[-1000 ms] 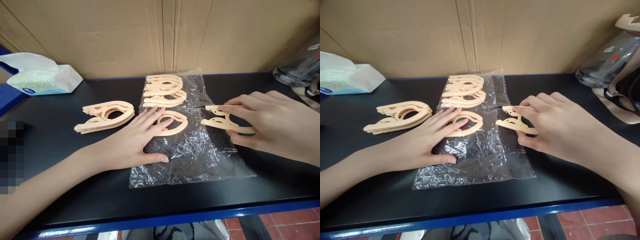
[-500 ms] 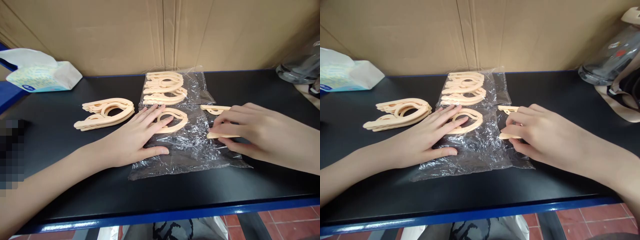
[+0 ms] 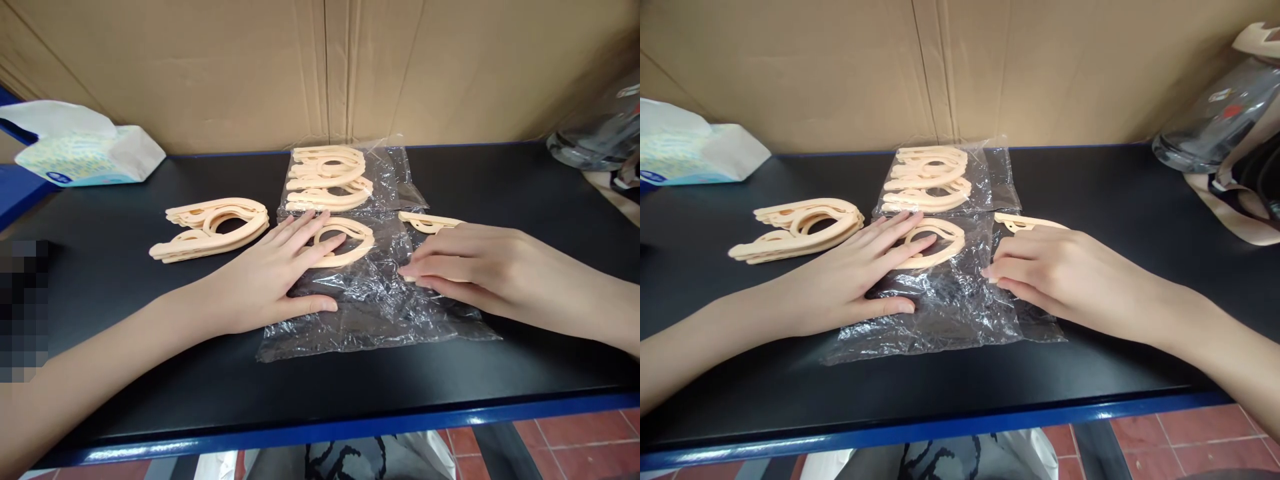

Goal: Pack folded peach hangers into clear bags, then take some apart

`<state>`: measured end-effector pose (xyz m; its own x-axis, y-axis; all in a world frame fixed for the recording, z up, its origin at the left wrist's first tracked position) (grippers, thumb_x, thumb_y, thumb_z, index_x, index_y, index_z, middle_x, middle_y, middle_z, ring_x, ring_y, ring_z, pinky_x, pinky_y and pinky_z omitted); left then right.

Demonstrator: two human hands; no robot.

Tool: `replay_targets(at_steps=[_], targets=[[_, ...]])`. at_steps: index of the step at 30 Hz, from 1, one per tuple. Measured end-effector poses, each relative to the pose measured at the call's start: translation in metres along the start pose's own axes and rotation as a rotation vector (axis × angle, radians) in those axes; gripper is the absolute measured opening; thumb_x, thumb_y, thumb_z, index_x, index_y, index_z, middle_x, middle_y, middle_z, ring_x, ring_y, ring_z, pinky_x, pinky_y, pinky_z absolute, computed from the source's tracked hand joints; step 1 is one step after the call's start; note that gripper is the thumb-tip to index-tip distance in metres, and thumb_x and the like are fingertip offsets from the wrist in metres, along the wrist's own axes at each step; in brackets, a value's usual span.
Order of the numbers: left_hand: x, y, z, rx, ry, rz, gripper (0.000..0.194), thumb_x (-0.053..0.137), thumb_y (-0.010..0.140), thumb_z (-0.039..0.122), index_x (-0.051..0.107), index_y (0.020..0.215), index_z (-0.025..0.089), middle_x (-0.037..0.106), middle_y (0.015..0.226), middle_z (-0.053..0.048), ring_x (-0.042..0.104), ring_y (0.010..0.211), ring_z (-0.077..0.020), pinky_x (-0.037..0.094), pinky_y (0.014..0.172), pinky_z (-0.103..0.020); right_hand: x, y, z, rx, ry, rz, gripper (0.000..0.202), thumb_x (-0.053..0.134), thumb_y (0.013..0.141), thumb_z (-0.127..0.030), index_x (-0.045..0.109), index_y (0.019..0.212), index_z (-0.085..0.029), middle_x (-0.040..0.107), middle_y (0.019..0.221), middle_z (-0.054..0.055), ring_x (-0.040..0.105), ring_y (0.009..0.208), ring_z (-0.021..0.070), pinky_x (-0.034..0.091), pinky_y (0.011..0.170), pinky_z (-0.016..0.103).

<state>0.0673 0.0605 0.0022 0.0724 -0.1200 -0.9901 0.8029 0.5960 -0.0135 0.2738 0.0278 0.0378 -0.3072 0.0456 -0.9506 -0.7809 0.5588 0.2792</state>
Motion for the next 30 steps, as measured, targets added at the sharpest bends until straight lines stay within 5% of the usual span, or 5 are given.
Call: replay_targets(at_steps=[5, 11, 15, 30], targets=[[0.001, 0.001, 0.0, 0.002, 0.012, -0.008, 0.086, 0.036, 0.099, 0.076, 0.031, 0.163, 0.018, 0.014, 0.173, -0.017, 0.012, 0.16, -0.0382, 0.018, 0.126, -0.064, 0.003, 0.0, 0.004, -0.004, 0.207, -0.054, 0.025, 0.048, 0.105, -0.025, 0.072, 0.112, -0.023, 0.077, 0.109, 0.004, 0.074, 0.099, 0.0188, 0.062, 0.084, 0.035], [0.001, 0.0, -0.001, -0.007, 0.012, -0.012, 0.088, 0.036, 0.099, 0.076, 0.032, 0.163, 0.016, 0.014, 0.173, -0.017, 0.014, 0.16, -0.0383, 0.018, 0.127, -0.062, 0.007, -0.012, 0.024, 0.077, -0.078, -0.105, 0.036, 0.054, 0.101, -0.048, 0.067, 0.126, -0.025, 0.065, 0.142, 0.01, 0.07, 0.118, 0.0299, 0.062, 0.09, 0.047], [0.002, 0.0, -0.001, -0.008, 0.036, -0.026, 0.088, 0.036, 0.099, 0.075, 0.028, 0.164, 0.017, 0.012, 0.173, -0.018, 0.013, 0.16, -0.0383, 0.017, 0.126, -0.064, 0.004, -0.015, 0.024, 0.022, -0.142, -0.1, 0.049, 0.051, 0.099, -0.06, 0.067, 0.128, -0.024, 0.069, 0.136, 0.012, 0.073, 0.107, 0.0341, 0.062, 0.08, 0.052], [0.005, 0.0, -0.003, 0.007, 0.053, 0.047, 0.086, 0.031, 0.099, 0.077, 0.034, 0.163, 0.019, 0.017, 0.173, -0.016, 0.016, 0.16, -0.0379, 0.019, 0.129, -0.057, 0.008, -0.003, 0.005, 0.002, 0.023, -0.096, 0.03, 0.043, 0.106, -0.027, 0.068, 0.121, -0.022, 0.074, 0.108, 0.008, 0.071, 0.102, 0.026, 0.054, 0.088, 0.042]])
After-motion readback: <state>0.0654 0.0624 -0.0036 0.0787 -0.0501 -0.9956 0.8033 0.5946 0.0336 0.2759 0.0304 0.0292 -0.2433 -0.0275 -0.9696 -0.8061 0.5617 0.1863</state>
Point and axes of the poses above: each hand's wrist, its own y-axis towards the middle knuckle, its own x-axis out of the palm, z = x × y, the point moved 7 cm from there along y, towards the middle knuckle
